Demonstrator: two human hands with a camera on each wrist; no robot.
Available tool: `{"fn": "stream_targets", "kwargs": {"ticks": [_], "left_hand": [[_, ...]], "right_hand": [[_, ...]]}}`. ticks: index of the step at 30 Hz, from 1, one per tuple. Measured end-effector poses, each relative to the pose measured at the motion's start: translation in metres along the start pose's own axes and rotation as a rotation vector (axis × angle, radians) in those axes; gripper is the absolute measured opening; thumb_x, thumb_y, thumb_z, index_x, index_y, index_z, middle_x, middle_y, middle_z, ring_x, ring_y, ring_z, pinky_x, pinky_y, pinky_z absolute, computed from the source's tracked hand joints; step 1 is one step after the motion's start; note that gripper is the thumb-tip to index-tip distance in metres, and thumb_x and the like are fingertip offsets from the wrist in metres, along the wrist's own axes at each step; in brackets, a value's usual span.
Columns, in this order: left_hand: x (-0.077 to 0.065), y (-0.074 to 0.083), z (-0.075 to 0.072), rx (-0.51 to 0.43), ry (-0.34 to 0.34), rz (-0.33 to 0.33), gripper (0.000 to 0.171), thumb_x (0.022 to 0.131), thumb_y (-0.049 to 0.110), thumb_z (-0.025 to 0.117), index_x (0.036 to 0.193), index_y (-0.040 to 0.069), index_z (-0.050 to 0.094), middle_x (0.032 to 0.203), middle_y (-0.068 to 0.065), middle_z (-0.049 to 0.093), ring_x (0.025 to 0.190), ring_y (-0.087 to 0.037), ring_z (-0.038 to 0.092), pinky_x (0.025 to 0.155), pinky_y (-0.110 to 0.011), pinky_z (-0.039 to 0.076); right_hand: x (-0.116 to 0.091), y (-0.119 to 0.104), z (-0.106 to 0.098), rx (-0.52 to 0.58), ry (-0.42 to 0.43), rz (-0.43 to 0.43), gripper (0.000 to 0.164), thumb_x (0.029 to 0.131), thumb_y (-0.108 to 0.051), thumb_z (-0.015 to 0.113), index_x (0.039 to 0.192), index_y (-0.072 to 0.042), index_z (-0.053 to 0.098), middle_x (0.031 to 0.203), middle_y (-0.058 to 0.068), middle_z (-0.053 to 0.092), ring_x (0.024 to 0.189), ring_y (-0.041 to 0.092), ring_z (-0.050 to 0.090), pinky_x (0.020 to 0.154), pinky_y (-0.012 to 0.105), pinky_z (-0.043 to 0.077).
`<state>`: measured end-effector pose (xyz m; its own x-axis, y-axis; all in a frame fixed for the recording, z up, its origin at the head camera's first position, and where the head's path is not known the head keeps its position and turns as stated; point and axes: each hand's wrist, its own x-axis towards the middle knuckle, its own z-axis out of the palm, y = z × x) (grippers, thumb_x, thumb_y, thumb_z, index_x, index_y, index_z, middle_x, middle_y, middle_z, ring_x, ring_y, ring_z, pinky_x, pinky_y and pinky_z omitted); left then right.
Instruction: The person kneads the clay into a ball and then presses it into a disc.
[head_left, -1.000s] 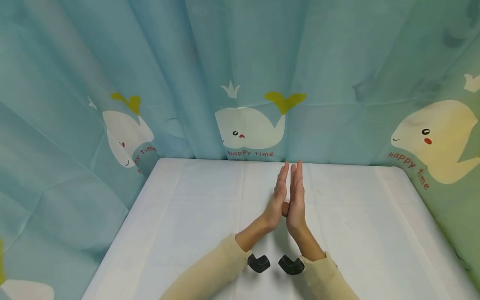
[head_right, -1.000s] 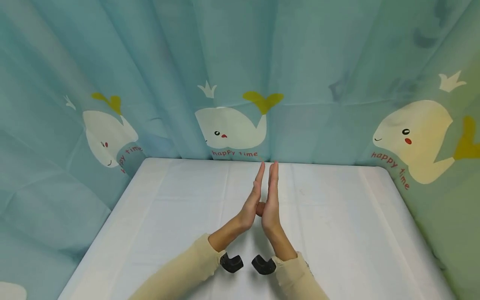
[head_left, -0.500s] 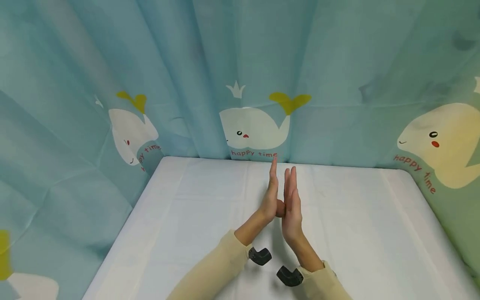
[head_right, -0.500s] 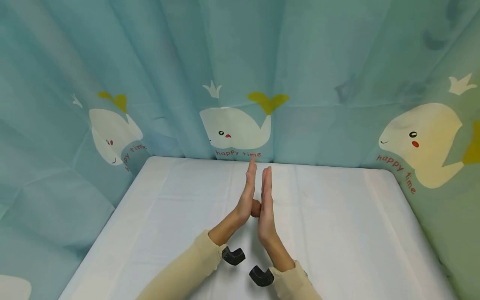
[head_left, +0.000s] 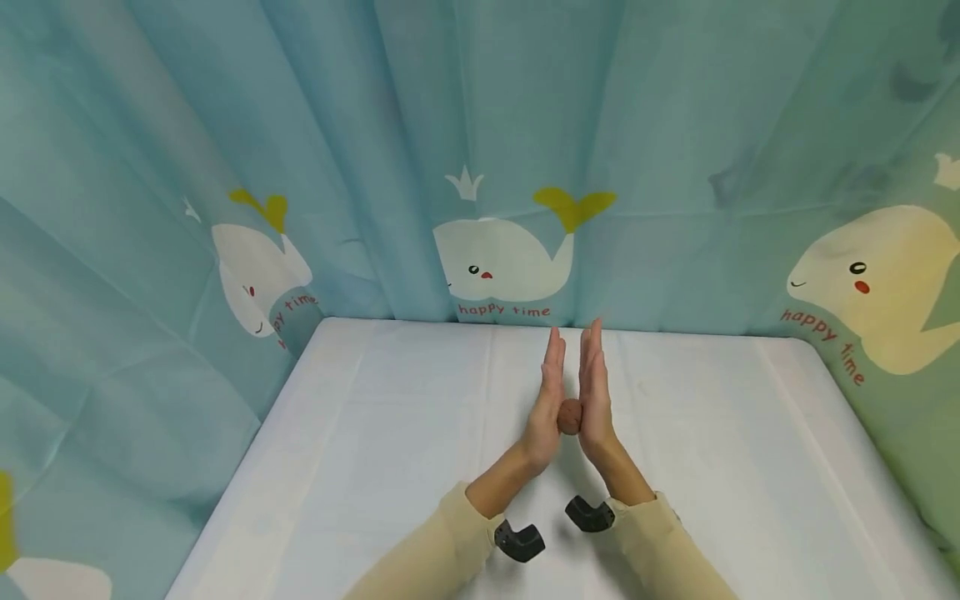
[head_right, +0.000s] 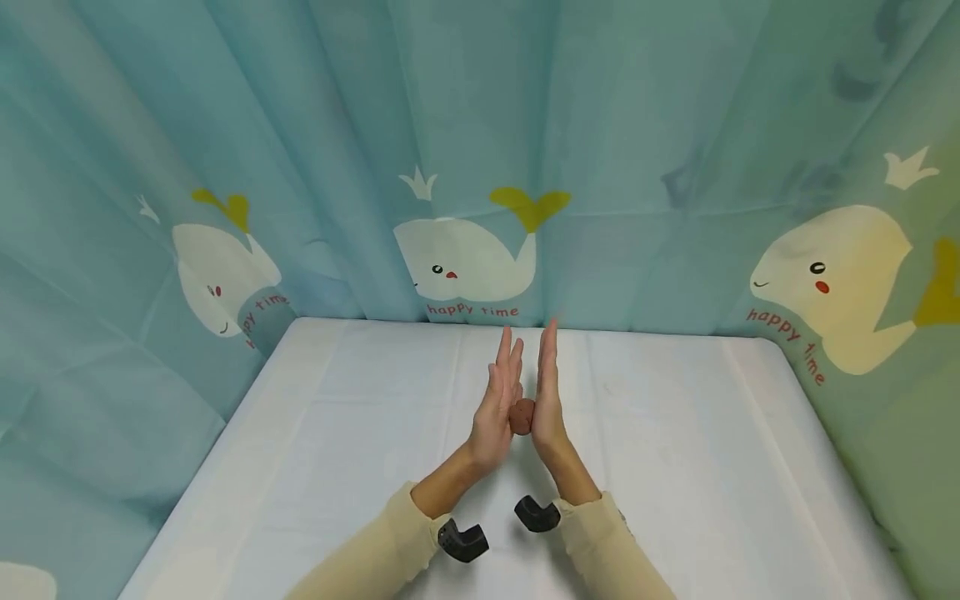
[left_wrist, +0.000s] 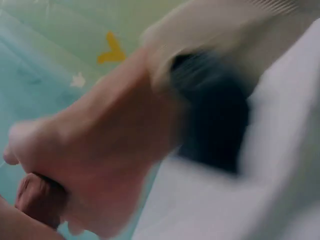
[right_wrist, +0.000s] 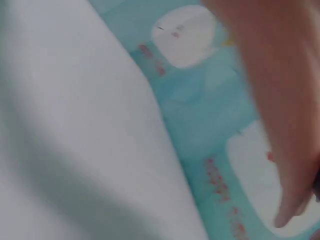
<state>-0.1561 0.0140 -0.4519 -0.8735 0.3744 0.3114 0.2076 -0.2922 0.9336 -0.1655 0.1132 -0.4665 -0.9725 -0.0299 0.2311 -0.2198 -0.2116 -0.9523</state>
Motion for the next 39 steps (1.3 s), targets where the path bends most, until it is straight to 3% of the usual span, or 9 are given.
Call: {"fn": "stream_targets", "kwargs": {"ticks": [3, 5, 8, 13, 18, 23, 28, 31, 39], "left_hand": [[0.010, -0.002, -0.007, 0.050, 0.068, 0.003, 0.063, 0.110, 0.051, 0.004, 0.166, 0.024, -0.007, 0.173, 0.005, -0.006, 0.156, -0.007, -0.002, 0.125, -0.046, -0.001], [0.015, -0.008, -0.012, 0.054, 0.113, -0.018, 0.062, 0.110, 0.049, 0.004, 0.166, 0.024, -0.005, 0.172, 0.005, -0.006, 0.157, -0.014, -0.002, 0.124, -0.051, -0.002], [0.017, -0.018, -0.014, 0.048, 0.133, -0.044, 0.063, 0.111, 0.049, 0.005, 0.166, 0.021, -0.006, 0.173, 0.004, -0.007, 0.158, -0.017, -0.004, 0.124, -0.052, -0.002], [0.009, -0.019, -0.006, 0.101, 0.050, -0.006, 0.063, 0.111, 0.049, 0.004, 0.166, 0.021, -0.006, 0.172, 0.006, -0.007, 0.156, -0.012, -0.002, 0.123, -0.042, 0.014], [0.003, -0.008, 0.000, 0.079, 0.000, -0.006, 0.066, 0.109, 0.056, 0.004, 0.166, 0.026, -0.008, 0.171, 0.010, -0.007, 0.156, -0.010, -0.003, 0.125, -0.048, -0.001], [0.010, -0.005, -0.005, 0.080, 0.059, 0.031, 0.065, 0.110, 0.049, 0.004, 0.166, 0.018, -0.008, 0.172, 0.003, -0.007, 0.157, -0.015, -0.005, 0.124, -0.052, -0.003], [0.020, -0.013, -0.013, 0.185, 0.087, 0.091, 0.061, 0.113, 0.039, 0.004, 0.165, 0.011, -0.008, 0.172, 0.002, -0.008, 0.157, -0.016, -0.008, 0.124, -0.051, -0.004], [0.019, -0.023, -0.014, 0.232, 0.090, 0.049, 0.063, 0.112, 0.045, 0.005, 0.166, 0.015, -0.004, 0.173, 0.002, -0.005, 0.157, -0.016, -0.005, 0.124, -0.055, -0.003], [0.009, -0.024, -0.001, 0.181, 0.014, 0.009, 0.067, 0.110, 0.051, 0.007, 0.167, 0.015, -0.001, 0.173, 0.001, -0.001, 0.158, -0.017, 0.000, 0.126, -0.049, 0.006]], "right_hand": [[-0.013, 0.000, 0.012, -0.043, -0.037, -0.037, 0.057, 0.110, -0.050, 0.007, 0.165, -0.038, -0.004, 0.172, -0.011, -0.002, 0.156, 0.009, -0.003, 0.104, 0.021, 0.032], [-0.020, -0.005, 0.020, -0.077, -0.068, -0.080, 0.057, 0.111, -0.047, 0.006, 0.165, -0.035, -0.003, 0.172, -0.012, -0.002, 0.157, 0.009, -0.006, 0.119, 0.034, 0.011], [-0.021, -0.015, 0.027, -0.110, -0.072, -0.127, 0.056, 0.111, -0.044, 0.006, 0.166, -0.035, -0.002, 0.171, -0.014, 0.001, 0.157, 0.008, -0.003, 0.121, 0.048, 0.004], [-0.005, -0.014, 0.014, -0.108, 0.001, -0.079, 0.054, 0.111, -0.049, 0.008, 0.164, -0.043, 0.000, 0.170, -0.019, 0.005, 0.155, 0.003, 0.001, 0.123, 0.046, -0.001], [0.005, 0.004, -0.005, -0.103, 0.061, -0.007, 0.055, 0.110, -0.053, 0.010, 0.163, -0.045, 0.000, 0.171, -0.016, 0.000, 0.156, 0.006, -0.004, 0.124, 0.048, -0.005], [-0.010, 0.018, 0.005, -0.113, 0.024, 0.035, 0.054, 0.111, -0.049, 0.007, 0.164, -0.042, -0.002, 0.172, -0.009, -0.003, 0.156, 0.013, -0.002, 0.122, 0.054, 0.007], [-0.025, 0.013, 0.021, -0.082, -0.019, -0.013, 0.054, 0.111, -0.044, 0.004, 0.165, -0.039, -0.002, 0.172, -0.011, 0.001, 0.156, 0.010, 0.003, 0.115, 0.028, 0.020], [-0.025, 0.006, 0.022, -0.039, 0.012, -0.046, 0.055, 0.111, -0.048, 0.006, 0.165, -0.039, 0.001, 0.171, -0.012, 0.007, 0.156, 0.007, 0.003, 0.110, 0.016, 0.024], [-0.014, 0.005, 0.010, 0.009, 0.049, -0.017, 0.058, 0.110, -0.054, 0.010, 0.165, -0.038, 0.002, 0.171, -0.014, 0.006, 0.157, 0.010, 0.002, 0.125, 0.038, 0.008]]}}
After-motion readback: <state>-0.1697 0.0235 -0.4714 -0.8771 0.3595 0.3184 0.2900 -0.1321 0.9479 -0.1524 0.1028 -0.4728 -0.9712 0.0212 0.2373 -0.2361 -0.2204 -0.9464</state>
